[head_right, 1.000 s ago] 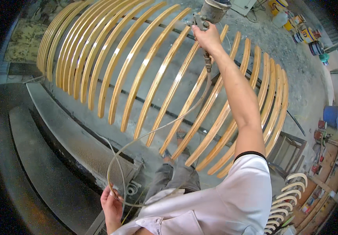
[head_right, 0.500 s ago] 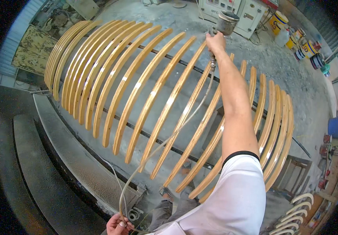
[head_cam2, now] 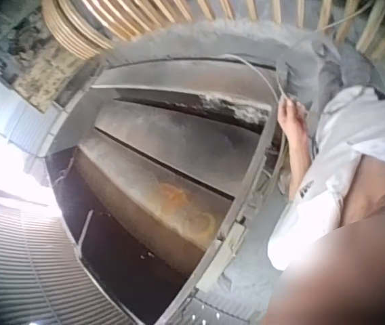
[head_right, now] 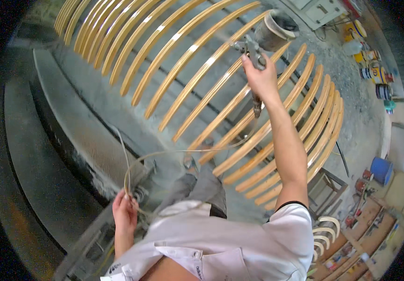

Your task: The person is spray painting curved wooden furniture slats in a manufacturing workshop.

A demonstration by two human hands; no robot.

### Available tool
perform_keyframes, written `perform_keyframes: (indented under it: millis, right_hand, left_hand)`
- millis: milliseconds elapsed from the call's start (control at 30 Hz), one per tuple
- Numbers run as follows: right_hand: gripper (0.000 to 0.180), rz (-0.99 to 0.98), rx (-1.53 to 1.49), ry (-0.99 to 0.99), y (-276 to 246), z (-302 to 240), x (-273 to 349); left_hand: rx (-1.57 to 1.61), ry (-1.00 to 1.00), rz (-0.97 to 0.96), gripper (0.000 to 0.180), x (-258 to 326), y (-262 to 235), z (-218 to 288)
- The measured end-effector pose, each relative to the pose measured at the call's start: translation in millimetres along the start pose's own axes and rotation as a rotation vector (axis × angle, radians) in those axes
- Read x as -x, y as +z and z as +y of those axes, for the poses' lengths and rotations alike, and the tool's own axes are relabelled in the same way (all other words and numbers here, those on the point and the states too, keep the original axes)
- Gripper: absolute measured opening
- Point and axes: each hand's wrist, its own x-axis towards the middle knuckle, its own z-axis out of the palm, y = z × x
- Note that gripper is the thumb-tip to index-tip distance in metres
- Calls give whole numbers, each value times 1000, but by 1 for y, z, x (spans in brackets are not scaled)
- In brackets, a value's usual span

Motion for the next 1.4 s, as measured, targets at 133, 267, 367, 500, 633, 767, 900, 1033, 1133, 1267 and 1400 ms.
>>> perform_keyframes:
  millis: [133,267,367,500,633,767,900,1033,1133,1267,1400]
  right_hand:
    - [24,-81,1,-7,43,-13,97]
    - [21,-196,44,-143,82,-31,178]
    - [19,-297,91,-165,110,-21,224]
    - [21,-363,99,-212,145,-4,267]
    - [25,-394,108,-250,169,23,288]
    - [26,-414,50,-213,168,28,300]
    - [24,-398,57,-120,141,12,317]
    - [22,-301,87,-45,108,0,312]
    - [21,-177,45,-43,90,-10,287]
    - [21,-76,27,-37,58,-14,238]
    - [24,3,19,-18,25,-4,180]
  left_hand:
    - [74,-43,12,24,-3,-28,-14]
    - [194,-77,6,21,2,-67,-34]
    - [242,-75,30,20,8,-87,-43]
    - [277,-43,37,18,15,-117,-53]
    - [256,-28,65,18,16,-138,-58]
    - [232,-20,34,18,15,-144,-56]
    - [225,-32,21,19,11,-144,-54]
    - [188,-44,13,20,10,-133,-51]
    - [183,-39,13,20,9,-130,-47]
    - [170,-41,-1,19,8,-115,-42]
    - [170,-35,16,19,9,-93,-39]
